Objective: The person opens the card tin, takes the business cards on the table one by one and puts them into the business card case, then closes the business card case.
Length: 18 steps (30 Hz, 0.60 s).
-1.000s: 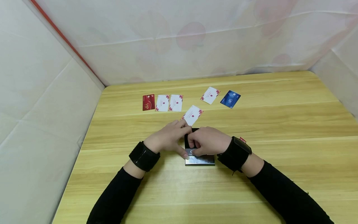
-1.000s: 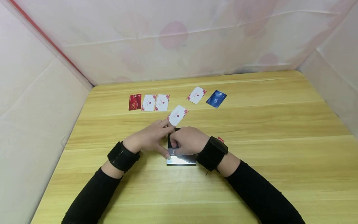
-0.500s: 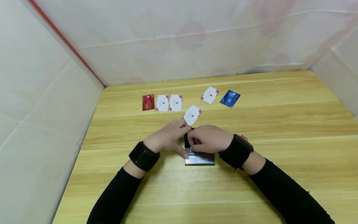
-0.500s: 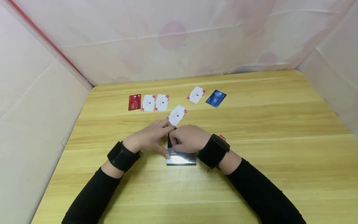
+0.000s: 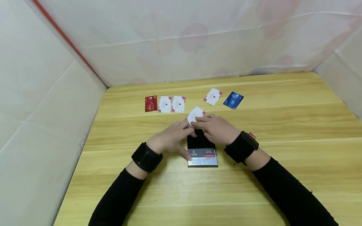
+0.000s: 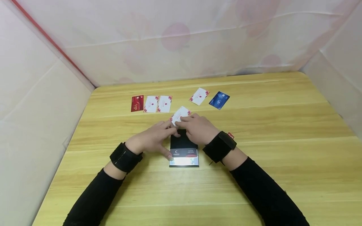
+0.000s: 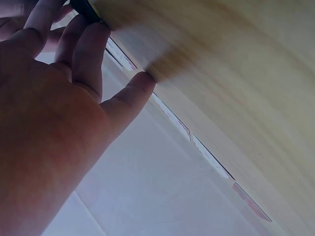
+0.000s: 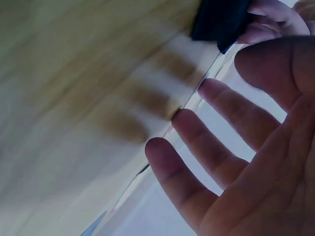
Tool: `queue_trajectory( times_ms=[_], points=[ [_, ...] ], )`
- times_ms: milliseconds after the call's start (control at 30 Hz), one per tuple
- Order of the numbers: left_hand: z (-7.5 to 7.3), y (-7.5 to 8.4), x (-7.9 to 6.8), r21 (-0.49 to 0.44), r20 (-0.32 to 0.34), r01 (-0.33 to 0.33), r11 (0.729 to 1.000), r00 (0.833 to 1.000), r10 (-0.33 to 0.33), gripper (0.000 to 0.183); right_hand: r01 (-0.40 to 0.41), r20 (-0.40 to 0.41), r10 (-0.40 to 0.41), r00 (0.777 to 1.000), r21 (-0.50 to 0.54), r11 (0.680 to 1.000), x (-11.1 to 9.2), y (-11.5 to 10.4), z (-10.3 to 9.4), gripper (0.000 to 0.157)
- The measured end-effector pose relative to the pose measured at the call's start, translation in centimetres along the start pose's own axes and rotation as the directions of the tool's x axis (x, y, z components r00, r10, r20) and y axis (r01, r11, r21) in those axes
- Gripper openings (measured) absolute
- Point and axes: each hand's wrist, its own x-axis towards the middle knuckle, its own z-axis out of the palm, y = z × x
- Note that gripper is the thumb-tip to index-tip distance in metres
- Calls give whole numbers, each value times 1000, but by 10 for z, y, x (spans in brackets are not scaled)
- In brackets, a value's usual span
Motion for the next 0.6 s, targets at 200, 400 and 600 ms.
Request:
queue_trajectory(
  times_ms=[200,400,600],
  points=[
    [0,2,0,-2,17,10,1000,1000,-10,77,-83,-28,81,996,-72,994,-3,8,2,40],
    [0,1,0,-2,2,15,1000,1000,-15,76,-193,-23,192,981,-78,978,-3,12,-8,15],
    [1,1,0,5,2,13,1000,1000,-13,76,-211,-5,211,977,-95,973,-4,14,-12,20]
  ],
)
